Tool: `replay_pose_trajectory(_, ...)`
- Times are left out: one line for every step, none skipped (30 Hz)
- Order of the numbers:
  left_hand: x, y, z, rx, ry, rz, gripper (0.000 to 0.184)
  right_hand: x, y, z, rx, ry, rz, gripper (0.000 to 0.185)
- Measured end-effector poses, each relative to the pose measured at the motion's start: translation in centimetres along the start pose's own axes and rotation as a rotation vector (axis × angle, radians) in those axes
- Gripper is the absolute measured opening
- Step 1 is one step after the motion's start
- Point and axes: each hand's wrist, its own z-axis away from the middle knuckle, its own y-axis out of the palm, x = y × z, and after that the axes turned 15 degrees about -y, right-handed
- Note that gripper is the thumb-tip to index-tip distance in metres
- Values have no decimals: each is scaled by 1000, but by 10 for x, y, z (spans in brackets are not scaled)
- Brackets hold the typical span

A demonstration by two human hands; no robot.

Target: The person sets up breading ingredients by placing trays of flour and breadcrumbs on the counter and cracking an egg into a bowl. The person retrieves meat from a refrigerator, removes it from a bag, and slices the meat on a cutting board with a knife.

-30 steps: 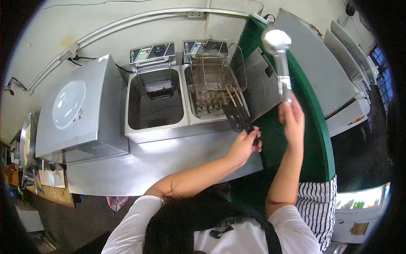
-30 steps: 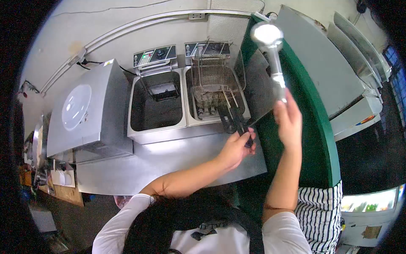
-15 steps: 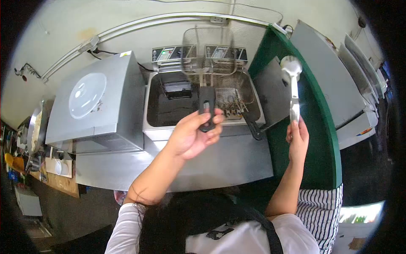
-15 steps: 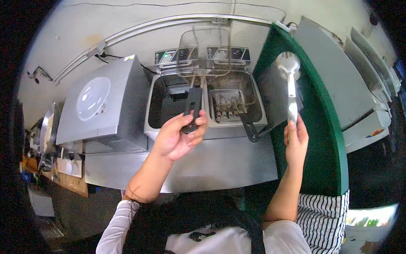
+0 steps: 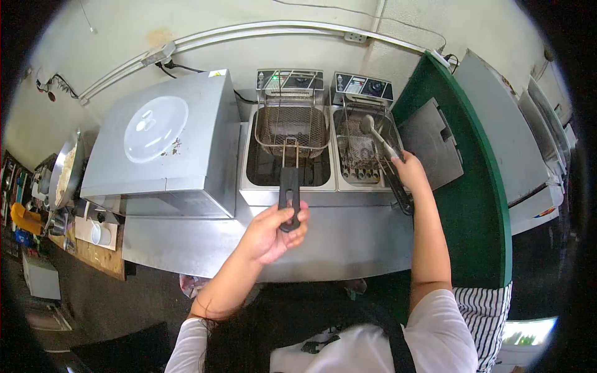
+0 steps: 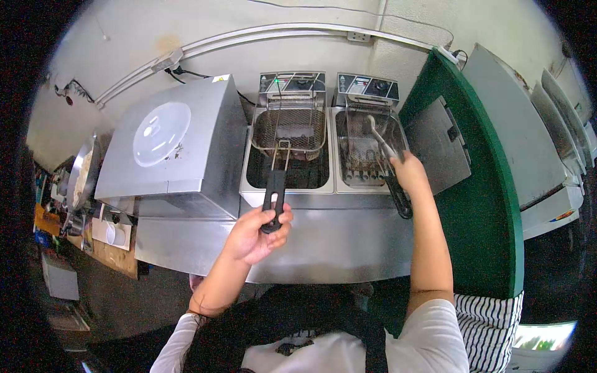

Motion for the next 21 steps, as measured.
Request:
replay_pose_trajectory(2,1,3,15,-9,17,30,-6,8,-4,3,-5,49,51)
replay_pose_trajectory(1,1,3,10,-9,22,30,-10,13,-7,7,-9,99,51)
replay_pose_trajectory(0,0,2,3,-9,30,30,-8,12,-9,58,0,101,52)
replay_pose_trajectory(0,-1,3,-3,-9,39,30,-6,12,-11,109,8,103,52)
replay_pose_trajectory(-2,0,2,-22,-14,33,30,-2,12,-15,162,13,106,53)
replay_pose_trajectory(-6,2,1,-42,-17,27,30,3,10,-21,223,90,32,53)
replay_pose_trajectory(-10,2,-1,-62,-20,22,29,6,6,-27,285,167,-41,54)
replay_pose_trajectory(-14,-3,-4,-31,-28,34,27,8,4,-30,345,248,-113,54)
replay_pose_trajectory(-19,-11,-11,1,-38,45,24,6,2,-32,354,162,0,55)
replay_pose_trajectory(-24,-16,-15,35,-46,54,21,4,-1,-34,359,75,113,55)
replay_pose_trajectory(-25,-19,-19,35,-44,69,22,3,-3,-36,364,-11,225,56)
replay_pose_trajectory(-26,-23,-22,47,-54,106,22,11,-9,-39,404,-43,238,55)
replay_pose_trajectory(-25,-29,-26,57,-65,144,23,24,-22,-42,444,-74,249,54)
replay_pose_trajectory(-26,-35,-30,67,-75,182,23,32,-28,-47,485,-106,260,53)
replay_pose_trajectory(-25,-39,-33,55,-74,173,25,28,-27,-53,434,-145,178,49)
replay_pose_trajectory(-21,-42,-34,42,-73,164,27,26,-25,-62,401,-198,165,49)
replay_pose_trajectory(-17,-46,-35,28,-73,156,30,25,-23,-74,369,-251,151,49)
replay_pose_trajectory(-13,-50,-36,7,-79,146,30,26,-20,-84,341,-304,136,49)
replay_pose_trajectory(-8,-53,-37,-13,-84,137,31,40,-19,-91,308,-354,136,47)
replay_pose_trajectory(-3,-58,-38,-35,-88,128,31,46,-13,-103,327,-375,116,46)
replay_pose_trajectory(3,-67,-40,-55,-110,103,32,52,-6,-116,345,-399,96,44)
